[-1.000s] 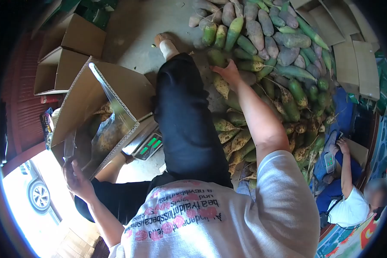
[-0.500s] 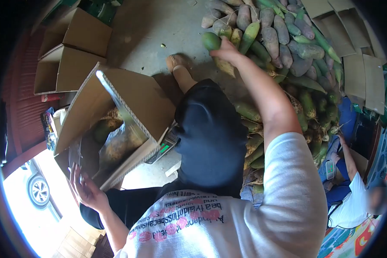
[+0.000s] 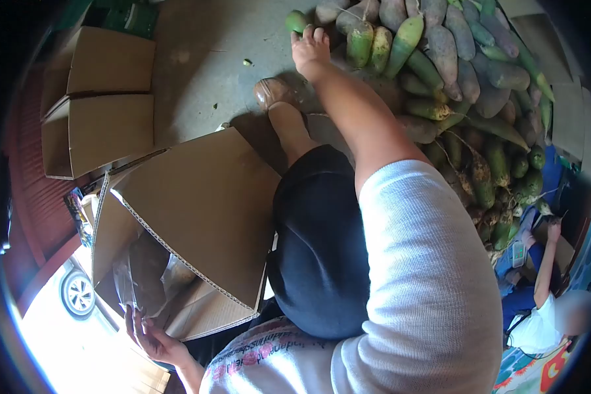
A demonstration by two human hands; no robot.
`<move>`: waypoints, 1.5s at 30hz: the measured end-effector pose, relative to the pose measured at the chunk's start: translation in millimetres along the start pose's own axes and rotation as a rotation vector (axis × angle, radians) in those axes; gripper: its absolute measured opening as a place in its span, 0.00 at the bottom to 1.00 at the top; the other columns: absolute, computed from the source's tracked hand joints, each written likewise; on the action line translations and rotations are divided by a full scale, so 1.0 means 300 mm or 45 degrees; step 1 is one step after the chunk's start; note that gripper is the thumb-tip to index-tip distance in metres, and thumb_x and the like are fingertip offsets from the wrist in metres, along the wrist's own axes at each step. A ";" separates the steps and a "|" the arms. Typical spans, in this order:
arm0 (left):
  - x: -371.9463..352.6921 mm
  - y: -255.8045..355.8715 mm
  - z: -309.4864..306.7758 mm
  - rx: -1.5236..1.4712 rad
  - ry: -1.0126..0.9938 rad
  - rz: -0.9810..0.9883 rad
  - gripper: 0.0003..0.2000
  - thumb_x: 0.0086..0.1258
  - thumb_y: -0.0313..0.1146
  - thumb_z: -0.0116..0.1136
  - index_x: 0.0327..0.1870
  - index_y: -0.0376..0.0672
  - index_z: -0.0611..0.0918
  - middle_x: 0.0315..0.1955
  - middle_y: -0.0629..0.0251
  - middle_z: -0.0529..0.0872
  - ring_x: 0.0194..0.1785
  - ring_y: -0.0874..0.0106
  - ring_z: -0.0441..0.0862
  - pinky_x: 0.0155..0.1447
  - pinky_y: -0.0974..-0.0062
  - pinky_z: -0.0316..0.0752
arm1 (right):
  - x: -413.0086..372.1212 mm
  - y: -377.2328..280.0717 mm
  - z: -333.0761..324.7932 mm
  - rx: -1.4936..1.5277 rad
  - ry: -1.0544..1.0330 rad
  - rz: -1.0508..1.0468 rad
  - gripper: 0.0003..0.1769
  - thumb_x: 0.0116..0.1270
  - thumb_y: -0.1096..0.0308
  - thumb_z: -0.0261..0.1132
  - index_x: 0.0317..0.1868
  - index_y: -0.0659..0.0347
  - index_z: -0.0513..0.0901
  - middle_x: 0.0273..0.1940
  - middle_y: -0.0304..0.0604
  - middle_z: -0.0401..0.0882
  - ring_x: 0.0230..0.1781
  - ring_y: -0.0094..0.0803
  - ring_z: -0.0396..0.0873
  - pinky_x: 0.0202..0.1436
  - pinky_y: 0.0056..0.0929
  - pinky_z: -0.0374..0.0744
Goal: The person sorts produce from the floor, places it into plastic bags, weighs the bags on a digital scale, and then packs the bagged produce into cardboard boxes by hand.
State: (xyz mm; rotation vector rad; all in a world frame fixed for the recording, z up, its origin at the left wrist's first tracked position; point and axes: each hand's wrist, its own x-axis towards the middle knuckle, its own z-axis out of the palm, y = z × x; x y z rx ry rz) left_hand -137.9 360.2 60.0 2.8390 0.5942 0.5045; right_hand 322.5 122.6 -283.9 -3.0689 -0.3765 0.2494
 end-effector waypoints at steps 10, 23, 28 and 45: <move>-0.011 -0.027 0.020 -0.147 0.126 0.212 0.10 0.70 0.25 0.50 0.48 0.31 0.79 0.52 0.51 0.77 0.59 0.60 0.74 0.55 0.66 0.75 | -0.867 0.503 -0.357 0.240 0.193 -0.357 0.22 0.65 0.72 0.59 0.60 0.59 0.71 0.55 0.50 0.74 0.54 0.44 0.74 0.58 0.39 0.73; 0.002 -0.023 0.028 -0.080 0.358 0.396 0.10 0.69 0.29 0.53 0.47 0.37 0.82 0.47 0.57 0.81 0.52 0.63 0.79 0.49 0.73 0.80 | -2.112 0.845 -0.109 -0.044 -0.275 0.300 0.23 0.55 0.64 0.65 0.52 0.59 0.76 0.56 0.51 0.70 0.60 0.46 0.65 0.62 0.42 0.66; 0.010 -0.057 0.034 -0.160 0.372 0.468 0.09 0.68 0.28 0.53 0.45 0.37 0.83 0.46 0.61 0.81 0.52 0.68 0.79 0.54 0.72 0.78 | -2.054 0.852 0.045 -0.383 -0.675 -0.233 0.35 0.46 0.67 0.67 0.59 0.60 0.69 0.59 0.47 0.66 0.63 0.43 0.61 0.68 0.40 0.59; -0.002 -0.067 0.018 -0.062 0.377 0.421 0.10 0.69 0.28 0.53 0.46 0.40 0.84 0.51 0.62 0.79 0.51 0.73 0.79 0.49 0.77 0.81 | -1.956 0.380 0.390 0.469 -0.492 1.985 0.42 0.49 0.53 0.69 0.54 0.65 0.54 0.54 0.59 0.70 0.58 0.51 0.70 0.55 0.43 0.74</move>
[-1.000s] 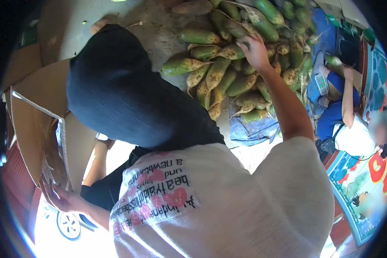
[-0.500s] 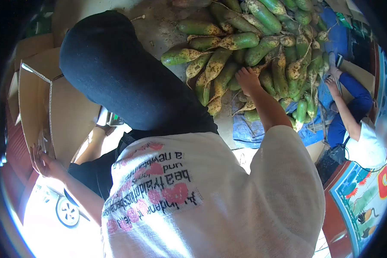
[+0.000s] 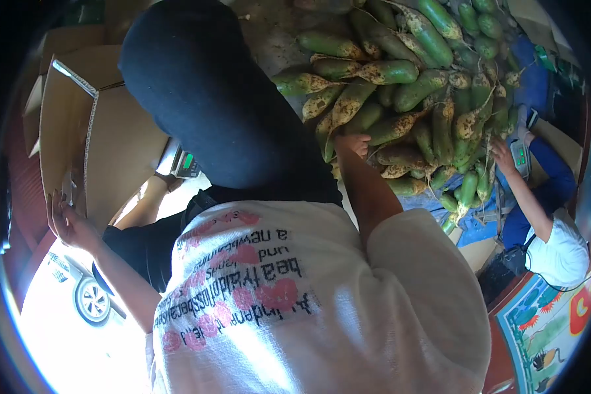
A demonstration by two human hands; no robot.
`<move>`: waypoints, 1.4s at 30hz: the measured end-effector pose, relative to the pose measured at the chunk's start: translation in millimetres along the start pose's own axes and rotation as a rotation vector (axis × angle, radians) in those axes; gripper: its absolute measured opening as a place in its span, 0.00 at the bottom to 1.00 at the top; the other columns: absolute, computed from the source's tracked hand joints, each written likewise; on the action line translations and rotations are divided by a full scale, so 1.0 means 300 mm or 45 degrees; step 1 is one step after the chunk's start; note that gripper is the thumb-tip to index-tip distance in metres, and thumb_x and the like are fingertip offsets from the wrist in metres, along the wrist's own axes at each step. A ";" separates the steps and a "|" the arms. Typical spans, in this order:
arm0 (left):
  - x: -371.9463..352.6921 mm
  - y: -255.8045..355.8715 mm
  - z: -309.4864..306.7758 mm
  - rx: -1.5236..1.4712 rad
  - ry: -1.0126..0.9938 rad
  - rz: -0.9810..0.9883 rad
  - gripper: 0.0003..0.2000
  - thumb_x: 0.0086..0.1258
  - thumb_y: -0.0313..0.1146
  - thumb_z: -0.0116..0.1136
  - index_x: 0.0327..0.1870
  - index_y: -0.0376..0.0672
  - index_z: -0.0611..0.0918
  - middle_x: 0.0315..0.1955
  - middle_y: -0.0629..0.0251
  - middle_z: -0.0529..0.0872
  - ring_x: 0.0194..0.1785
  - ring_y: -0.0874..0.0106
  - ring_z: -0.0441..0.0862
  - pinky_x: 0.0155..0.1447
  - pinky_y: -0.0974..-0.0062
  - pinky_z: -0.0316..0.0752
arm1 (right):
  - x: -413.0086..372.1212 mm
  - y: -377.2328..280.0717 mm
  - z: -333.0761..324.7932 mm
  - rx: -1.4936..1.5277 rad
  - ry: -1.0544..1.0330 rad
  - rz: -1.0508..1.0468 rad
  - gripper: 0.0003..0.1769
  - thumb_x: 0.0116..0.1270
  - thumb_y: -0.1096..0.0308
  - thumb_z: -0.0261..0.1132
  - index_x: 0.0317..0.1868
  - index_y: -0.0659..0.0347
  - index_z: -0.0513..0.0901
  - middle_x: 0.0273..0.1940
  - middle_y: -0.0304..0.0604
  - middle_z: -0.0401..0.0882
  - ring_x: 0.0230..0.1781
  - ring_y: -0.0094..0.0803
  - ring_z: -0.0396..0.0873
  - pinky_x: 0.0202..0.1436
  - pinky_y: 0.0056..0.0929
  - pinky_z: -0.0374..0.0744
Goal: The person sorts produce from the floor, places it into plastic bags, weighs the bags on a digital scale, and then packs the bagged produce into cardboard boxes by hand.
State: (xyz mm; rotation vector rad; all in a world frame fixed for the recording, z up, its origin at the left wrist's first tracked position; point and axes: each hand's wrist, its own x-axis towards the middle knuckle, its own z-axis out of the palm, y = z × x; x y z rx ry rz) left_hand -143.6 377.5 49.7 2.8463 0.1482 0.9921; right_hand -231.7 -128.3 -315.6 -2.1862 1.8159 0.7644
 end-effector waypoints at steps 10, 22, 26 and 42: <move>0.038 0.050 -0.031 -0.170 0.061 0.068 0.11 0.69 0.23 0.49 0.48 0.40 0.82 0.51 0.58 0.78 0.50 0.71 0.80 0.39 0.81 0.84 | 0.023 0.087 -0.272 0.496 -0.476 -0.425 0.27 0.59 0.60 0.64 0.55 0.63 0.66 0.45 0.50 0.75 0.42 0.46 0.77 0.49 0.42 0.76; 0.269 0.582 0.061 -0.906 -0.034 0.509 0.11 0.71 0.31 0.49 0.44 0.35 0.83 0.44 0.55 0.84 0.46 0.69 0.83 0.37 0.78 0.80 | 0.269 0.313 -0.437 1.769 -1.867 0.080 0.14 0.68 0.73 0.56 0.53 0.66 0.68 0.43 0.48 0.70 0.36 0.31 0.69 0.24 0.17 0.71; 0.289 0.746 0.109 -1.137 -0.181 0.494 0.11 0.69 0.25 0.49 0.47 0.31 0.80 0.46 0.54 0.83 0.47 0.66 0.82 0.48 0.72 0.78 | 0.221 0.331 -0.431 1.669 -1.707 -0.051 0.14 0.67 0.73 0.58 0.51 0.67 0.69 0.39 0.47 0.71 0.33 0.28 0.68 0.22 0.11 0.68; 0.118 1.259 0.429 -2.612 -1.985 -1.125 0.25 0.65 0.43 0.61 0.61 0.43 0.70 0.56 0.62 0.73 0.61 0.65 0.69 0.66 0.58 0.62 | -0.260 -0.007 -1.217 1.019 -1.995 -1.301 0.42 0.58 0.63 0.67 0.67 0.68 0.55 0.49 0.52 0.72 0.40 0.36 0.74 0.41 0.34 0.74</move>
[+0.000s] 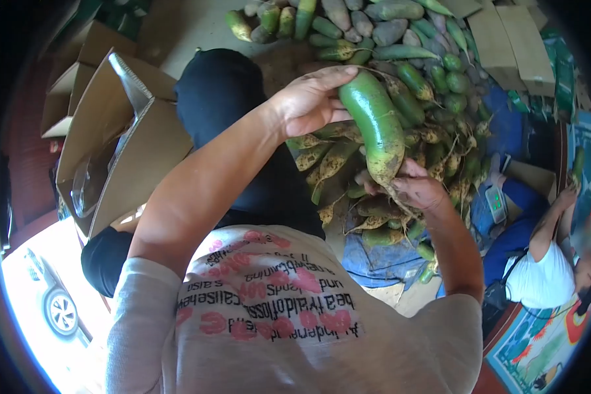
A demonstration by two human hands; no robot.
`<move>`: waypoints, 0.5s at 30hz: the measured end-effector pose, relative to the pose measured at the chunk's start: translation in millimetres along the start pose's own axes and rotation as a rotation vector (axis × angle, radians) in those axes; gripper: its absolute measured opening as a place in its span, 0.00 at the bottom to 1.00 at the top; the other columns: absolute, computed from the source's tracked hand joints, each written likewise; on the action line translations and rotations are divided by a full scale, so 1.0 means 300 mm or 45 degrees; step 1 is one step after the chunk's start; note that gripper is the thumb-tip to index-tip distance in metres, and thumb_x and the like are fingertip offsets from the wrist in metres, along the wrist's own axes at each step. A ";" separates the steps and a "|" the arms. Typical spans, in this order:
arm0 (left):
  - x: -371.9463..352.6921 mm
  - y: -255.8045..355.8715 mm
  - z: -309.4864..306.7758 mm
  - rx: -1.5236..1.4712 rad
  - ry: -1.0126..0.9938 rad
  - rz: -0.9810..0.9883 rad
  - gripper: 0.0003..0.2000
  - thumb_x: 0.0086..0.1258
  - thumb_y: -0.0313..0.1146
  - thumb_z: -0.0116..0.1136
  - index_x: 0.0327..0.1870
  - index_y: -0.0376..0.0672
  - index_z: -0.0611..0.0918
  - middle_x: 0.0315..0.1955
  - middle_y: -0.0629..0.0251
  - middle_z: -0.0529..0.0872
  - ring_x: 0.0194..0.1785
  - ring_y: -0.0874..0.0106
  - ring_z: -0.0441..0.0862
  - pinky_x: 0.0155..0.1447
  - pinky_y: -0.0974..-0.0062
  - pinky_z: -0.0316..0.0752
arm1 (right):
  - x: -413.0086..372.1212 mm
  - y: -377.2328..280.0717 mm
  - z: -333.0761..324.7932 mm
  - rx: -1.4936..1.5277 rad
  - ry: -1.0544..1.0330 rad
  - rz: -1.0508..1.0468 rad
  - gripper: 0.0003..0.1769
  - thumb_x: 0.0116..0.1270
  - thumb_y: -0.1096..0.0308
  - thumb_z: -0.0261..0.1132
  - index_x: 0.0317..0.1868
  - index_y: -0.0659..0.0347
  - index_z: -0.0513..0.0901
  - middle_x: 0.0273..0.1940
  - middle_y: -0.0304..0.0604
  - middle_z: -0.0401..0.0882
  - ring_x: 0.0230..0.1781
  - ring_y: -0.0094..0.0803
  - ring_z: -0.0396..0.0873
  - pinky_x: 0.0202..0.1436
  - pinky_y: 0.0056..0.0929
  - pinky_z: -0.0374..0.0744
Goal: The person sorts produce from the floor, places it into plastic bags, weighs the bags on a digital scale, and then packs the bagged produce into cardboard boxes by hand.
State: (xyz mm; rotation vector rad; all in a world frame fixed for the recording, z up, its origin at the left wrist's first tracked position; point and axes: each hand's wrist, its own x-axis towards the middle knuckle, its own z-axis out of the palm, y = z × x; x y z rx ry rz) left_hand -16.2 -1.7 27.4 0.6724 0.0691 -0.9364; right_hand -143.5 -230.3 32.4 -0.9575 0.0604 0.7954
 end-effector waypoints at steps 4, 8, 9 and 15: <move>-0.013 -0.011 -0.014 0.012 0.166 0.178 0.18 0.64 0.37 0.63 0.52 0.41 0.78 0.43 0.66 0.83 0.47 0.73 0.80 0.54 0.65 0.75 | 0.108 -0.032 -0.025 -0.248 0.155 0.053 0.36 0.59 0.67 0.67 0.65 0.63 0.59 0.54 0.51 0.72 0.51 0.42 0.77 0.51 0.41 0.78; -0.010 -0.022 0.013 -0.019 0.385 0.312 0.12 0.62 0.35 0.65 0.43 0.39 0.84 0.38 0.62 0.85 0.41 0.73 0.80 0.47 0.71 0.74 | 0.192 0.012 -0.077 -0.539 0.424 -0.103 0.27 0.62 0.73 0.63 0.60 0.58 0.64 0.50 0.46 0.75 0.47 0.39 0.79 0.48 0.38 0.79; 0.003 -0.027 0.021 0.078 0.459 0.467 0.11 0.61 0.34 0.65 0.40 0.38 0.85 0.34 0.62 0.86 0.37 0.75 0.79 0.43 0.73 0.75 | 0.207 0.016 -0.076 -0.561 0.468 -0.121 0.27 0.62 0.74 0.63 0.60 0.59 0.64 0.49 0.45 0.75 0.46 0.39 0.79 0.48 0.38 0.79; 0.020 -0.014 0.007 0.872 1.080 1.161 0.05 0.53 0.29 0.66 0.25 0.37 0.85 0.23 0.47 0.81 0.28 0.54 0.82 0.36 0.65 0.78 | 0.251 -0.027 -0.015 -1.168 0.915 -0.473 0.31 0.53 0.73 0.72 0.56 0.64 0.67 0.46 0.40 0.73 0.47 0.28 0.72 0.53 0.27 0.71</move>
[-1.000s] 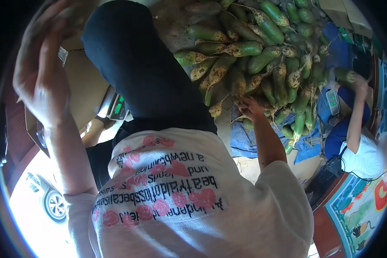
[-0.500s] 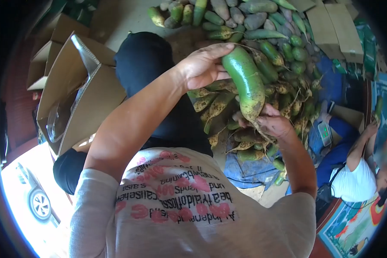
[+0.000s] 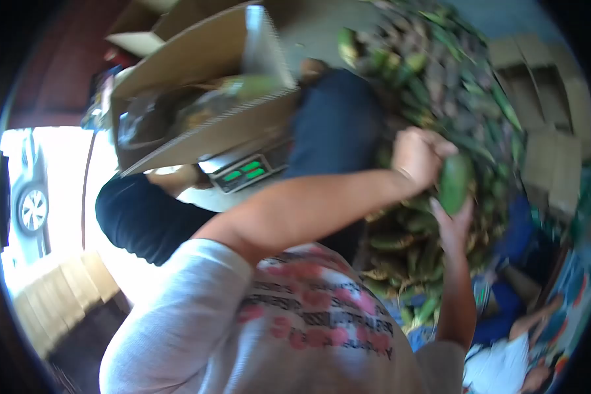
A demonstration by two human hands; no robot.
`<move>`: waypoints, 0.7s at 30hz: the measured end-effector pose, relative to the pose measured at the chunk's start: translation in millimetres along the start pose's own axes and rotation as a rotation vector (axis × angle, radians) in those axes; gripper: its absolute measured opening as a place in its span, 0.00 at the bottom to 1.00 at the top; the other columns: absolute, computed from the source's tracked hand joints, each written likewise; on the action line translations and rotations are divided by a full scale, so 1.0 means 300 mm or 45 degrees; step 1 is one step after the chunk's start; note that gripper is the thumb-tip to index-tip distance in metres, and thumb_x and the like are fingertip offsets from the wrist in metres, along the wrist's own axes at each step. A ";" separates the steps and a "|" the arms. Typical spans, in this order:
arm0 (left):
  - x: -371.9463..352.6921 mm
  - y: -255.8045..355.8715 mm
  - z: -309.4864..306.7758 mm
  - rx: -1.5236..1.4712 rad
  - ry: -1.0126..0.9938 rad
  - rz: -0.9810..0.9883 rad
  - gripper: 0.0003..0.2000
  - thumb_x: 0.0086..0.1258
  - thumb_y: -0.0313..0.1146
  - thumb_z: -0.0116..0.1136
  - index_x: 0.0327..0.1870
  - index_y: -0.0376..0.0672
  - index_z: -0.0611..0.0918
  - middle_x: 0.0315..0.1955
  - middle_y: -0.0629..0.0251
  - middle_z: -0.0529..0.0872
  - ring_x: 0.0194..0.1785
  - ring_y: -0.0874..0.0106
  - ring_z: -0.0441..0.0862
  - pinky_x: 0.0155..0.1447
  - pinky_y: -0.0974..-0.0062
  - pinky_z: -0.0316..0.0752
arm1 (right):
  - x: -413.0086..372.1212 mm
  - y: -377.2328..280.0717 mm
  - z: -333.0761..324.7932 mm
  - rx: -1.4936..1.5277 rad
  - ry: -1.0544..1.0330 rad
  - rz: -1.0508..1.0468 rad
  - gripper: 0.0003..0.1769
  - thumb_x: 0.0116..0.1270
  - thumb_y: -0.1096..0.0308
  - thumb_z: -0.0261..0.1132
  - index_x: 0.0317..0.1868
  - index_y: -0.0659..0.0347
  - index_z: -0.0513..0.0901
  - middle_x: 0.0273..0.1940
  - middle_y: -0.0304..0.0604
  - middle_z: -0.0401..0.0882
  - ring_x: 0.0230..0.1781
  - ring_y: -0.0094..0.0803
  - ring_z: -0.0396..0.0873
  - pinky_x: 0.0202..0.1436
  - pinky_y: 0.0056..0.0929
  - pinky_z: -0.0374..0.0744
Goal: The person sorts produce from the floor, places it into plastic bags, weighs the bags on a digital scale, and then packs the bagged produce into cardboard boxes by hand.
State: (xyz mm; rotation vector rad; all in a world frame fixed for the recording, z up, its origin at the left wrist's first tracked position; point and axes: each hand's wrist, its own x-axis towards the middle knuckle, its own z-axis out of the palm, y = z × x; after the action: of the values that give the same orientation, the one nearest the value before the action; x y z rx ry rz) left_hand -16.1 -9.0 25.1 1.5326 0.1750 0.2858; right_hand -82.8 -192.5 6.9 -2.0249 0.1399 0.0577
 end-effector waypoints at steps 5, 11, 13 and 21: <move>0.173 0.269 -0.267 0.330 -0.279 0.086 0.23 0.61 0.29 0.58 0.58 0.36 0.69 0.52 0.34 0.70 0.58 0.43 0.67 0.63 0.58 0.64 | 0.151 -0.155 -0.146 -0.796 0.177 -0.252 0.35 0.52 0.73 0.71 0.62 0.61 0.67 0.49 0.43 0.75 0.49 0.28 0.73 0.54 0.26 0.70; 0.228 0.416 -0.917 0.876 -0.157 0.531 0.23 0.60 0.35 0.61 0.56 0.38 0.75 0.54 0.51 0.76 0.59 0.54 0.72 0.61 0.61 0.68 | 0.350 -0.341 -0.212 -1.352 0.307 -0.460 0.34 0.52 0.73 0.70 0.61 0.59 0.69 0.48 0.46 0.77 0.48 0.29 0.75 0.54 0.31 0.72; 0.211 0.387 -1.170 1.324 -0.163 0.212 0.20 0.61 0.39 0.59 0.53 0.39 0.77 0.45 0.52 0.81 0.47 0.53 0.79 0.51 0.61 0.75 | 0.400 -0.531 -0.081 -0.996 0.183 -0.571 0.33 0.54 0.72 0.69 0.61 0.60 0.68 0.50 0.47 0.77 0.50 0.30 0.75 0.55 0.31 0.72; 0.053 0.224 -1.513 2.047 -0.693 -0.237 0.06 0.58 0.28 0.53 0.29 0.42 0.84 0.26 0.58 0.85 0.38 0.59 0.84 0.48 0.63 0.77 | 0.314 -1.156 0.897 -0.859 -0.966 -1.165 0.36 0.47 0.71 0.71 0.59 0.64 0.68 0.48 0.48 0.77 0.51 0.34 0.76 0.55 0.30 0.73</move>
State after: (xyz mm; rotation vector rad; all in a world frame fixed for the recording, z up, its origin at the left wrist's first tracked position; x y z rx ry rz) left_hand -137.2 430.8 77.2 3.0700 0.0932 -0.6118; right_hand 59.3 193.4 187.0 -2.3727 -1.4312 0.3142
